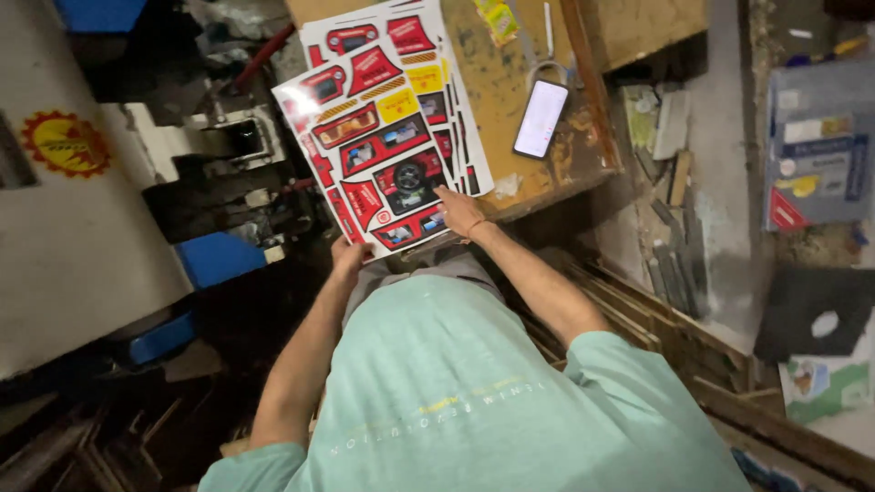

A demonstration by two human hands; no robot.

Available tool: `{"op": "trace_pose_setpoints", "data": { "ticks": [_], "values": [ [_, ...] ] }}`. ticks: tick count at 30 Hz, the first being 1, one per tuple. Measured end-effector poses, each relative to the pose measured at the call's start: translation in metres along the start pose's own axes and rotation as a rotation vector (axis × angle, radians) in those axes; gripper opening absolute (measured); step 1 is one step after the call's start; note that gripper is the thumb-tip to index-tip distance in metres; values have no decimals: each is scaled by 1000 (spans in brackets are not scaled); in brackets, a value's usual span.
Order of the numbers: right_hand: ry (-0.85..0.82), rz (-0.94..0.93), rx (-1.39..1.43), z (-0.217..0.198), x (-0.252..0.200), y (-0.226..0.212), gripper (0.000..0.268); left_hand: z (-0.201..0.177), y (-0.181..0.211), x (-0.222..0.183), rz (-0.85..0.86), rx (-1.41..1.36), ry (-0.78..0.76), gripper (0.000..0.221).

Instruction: Organizing and stacking printed graphic sheets from a printing machine.

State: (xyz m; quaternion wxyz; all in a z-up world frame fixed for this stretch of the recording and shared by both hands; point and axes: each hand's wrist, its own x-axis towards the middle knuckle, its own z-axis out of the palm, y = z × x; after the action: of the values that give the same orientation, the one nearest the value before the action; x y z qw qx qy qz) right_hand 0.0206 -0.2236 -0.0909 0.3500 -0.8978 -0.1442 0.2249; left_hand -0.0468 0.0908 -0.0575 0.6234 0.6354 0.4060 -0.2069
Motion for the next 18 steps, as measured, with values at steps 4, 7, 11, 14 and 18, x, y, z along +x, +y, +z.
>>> {"op": "trace_pose_setpoints", "data": {
  "ticks": [4, 7, 11, 14, 18],
  "values": [
    [7, 122, 106, -29, -1, -9, 49, 20, 25, -11, 410, 64, 13, 47],
    [32, 427, 105, -83, -11, -60, 51, 41, 74, -29, 578, 111, -70, 42],
    [-256, 524, 1234, -44, 23, 2, 42, 25, 176, -87, 751, -122, -288, 55],
    [-382, 377, 1328, -82, 49, -80, 48, -41, 224, -121, 710, -280, -391, 55],
    [-434, 128, 1445, -126, 85, -237, 56, -163, 223, -120, 847, -187, -80, 39]
  ]
}}
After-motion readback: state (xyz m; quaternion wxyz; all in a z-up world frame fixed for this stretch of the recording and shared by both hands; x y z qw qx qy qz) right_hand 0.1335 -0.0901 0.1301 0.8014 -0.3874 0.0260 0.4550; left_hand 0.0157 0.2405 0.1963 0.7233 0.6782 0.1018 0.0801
